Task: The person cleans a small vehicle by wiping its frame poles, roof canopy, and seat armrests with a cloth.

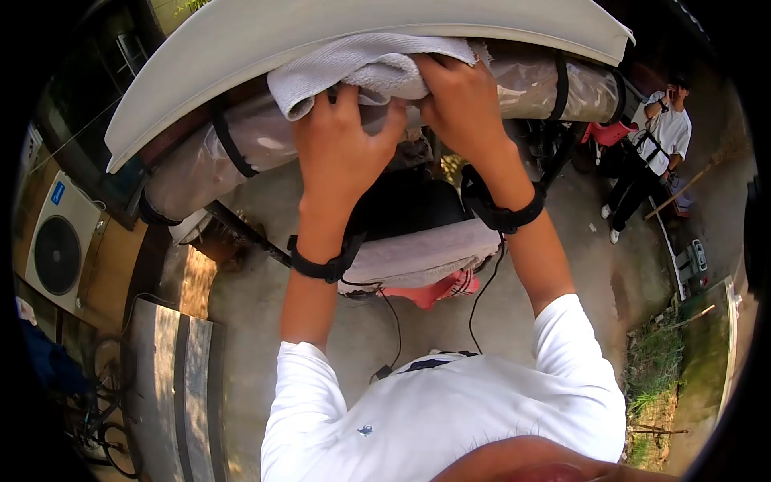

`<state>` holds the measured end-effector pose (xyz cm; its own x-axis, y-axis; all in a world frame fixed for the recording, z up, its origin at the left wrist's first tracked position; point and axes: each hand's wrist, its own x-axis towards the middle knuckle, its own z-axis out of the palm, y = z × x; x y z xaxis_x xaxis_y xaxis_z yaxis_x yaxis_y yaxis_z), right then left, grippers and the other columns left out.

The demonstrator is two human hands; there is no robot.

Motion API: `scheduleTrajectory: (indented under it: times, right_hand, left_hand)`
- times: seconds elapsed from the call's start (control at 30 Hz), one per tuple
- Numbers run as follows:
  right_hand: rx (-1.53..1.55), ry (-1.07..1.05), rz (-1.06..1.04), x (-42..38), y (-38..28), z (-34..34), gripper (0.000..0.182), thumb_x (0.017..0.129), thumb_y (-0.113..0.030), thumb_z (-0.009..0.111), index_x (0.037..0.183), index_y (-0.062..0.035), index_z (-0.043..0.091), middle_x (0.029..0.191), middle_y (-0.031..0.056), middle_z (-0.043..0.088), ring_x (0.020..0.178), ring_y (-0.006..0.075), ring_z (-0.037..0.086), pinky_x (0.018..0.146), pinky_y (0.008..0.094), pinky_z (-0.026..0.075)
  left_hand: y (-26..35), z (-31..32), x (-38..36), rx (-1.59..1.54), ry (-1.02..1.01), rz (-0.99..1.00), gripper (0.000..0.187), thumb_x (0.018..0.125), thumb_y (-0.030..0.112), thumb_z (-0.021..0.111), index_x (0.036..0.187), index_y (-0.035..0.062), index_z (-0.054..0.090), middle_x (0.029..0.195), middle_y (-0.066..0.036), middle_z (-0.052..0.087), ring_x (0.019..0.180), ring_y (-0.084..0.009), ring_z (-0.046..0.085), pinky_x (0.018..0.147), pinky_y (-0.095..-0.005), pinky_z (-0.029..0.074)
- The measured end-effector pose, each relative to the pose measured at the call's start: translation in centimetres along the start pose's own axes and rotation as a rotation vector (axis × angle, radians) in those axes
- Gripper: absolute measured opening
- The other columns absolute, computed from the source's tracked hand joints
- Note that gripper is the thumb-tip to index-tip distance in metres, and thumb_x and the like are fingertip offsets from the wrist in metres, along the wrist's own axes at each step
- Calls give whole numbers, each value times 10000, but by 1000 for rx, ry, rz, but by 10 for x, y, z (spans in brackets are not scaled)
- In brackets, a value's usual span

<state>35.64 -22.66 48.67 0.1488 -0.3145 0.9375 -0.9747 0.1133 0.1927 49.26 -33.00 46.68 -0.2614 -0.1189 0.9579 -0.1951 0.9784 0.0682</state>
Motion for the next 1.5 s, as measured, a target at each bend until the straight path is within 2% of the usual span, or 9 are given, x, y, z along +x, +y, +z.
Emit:
scheduleTrajectory:
  times: [0.2,0.5,0.63,0.8,0.87,1.0,1.1,1.3,1.5]
  right_hand:
    - [-93,-39,207,-30,56,-42,563,661,33,609,1217,-50,593,1104,191,642,982,439,598,813,476,506]
    - [149,-169,244,-71,92,-93,429,722,-133,733,1117,0,634,1146,236,616,1034,414,598,864,422,489]
    - [256,-65,416,-76,82,-79,372,792,-204,646,1090,18,621,1128,227,619,1019,428,569,908,440,445]
    - [-86,-237,254,-28,28,-38,351,758,-302,660,979,-30,656,882,158,659,882,391,594,839,434,449]
    - [-131,21,23,-17,17,-10,362,722,-339,689,935,-47,663,848,127,660,837,348,610,802,439,460]
    - [-90,31,12,3,-21,29,298,714,-349,688,797,-63,685,716,122,639,777,338,612,737,453,493]
    - [28,42,-79,18,-60,57,240,722,-303,654,623,-84,653,594,108,592,767,336,612,538,417,497]
    - [223,-52,-139,37,-142,109,197,694,-244,655,701,-48,665,720,118,630,926,361,603,507,424,502]
    - [229,261,36,35,-171,136,306,588,-198,658,858,-56,683,1003,164,634,967,356,592,512,419,511]
  left_hand:
    - [64,57,5,-139,26,117,468,766,345,711,1087,21,605,1128,-206,544,1016,-397,570,854,-522,460]
    - [116,83,-31,-523,23,214,304,696,197,703,953,51,634,1025,-125,588,960,-389,537,860,-517,423]
    - [99,74,-54,-768,-129,90,256,693,129,655,920,12,638,877,-162,616,804,-390,585,714,-430,489]
    - [52,57,-76,-967,-331,-258,212,803,91,608,960,-51,607,879,-183,630,787,-328,607,710,-376,474]
    - [34,44,-82,-987,-361,-340,201,848,120,580,944,-56,601,841,-163,623,755,-279,599,700,-358,464]
    - [-20,31,-113,-920,-573,-659,296,921,225,520,888,-53,616,700,-163,587,633,-242,594,634,-363,475]
    - [-47,3,-126,-1008,-400,-889,417,952,289,464,828,-84,600,729,-96,625,669,-181,601,661,-314,478]
    - [-96,-53,-165,-857,43,-1381,422,932,299,482,1091,-88,534,1058,-179,591,848,-280,639,776,-359,526]
    - [-102,-76,-151,-757,597,-1033,360,900,193,479,1194,-11,520,1204,-151,563,1058,-273,592,879,-398,486]
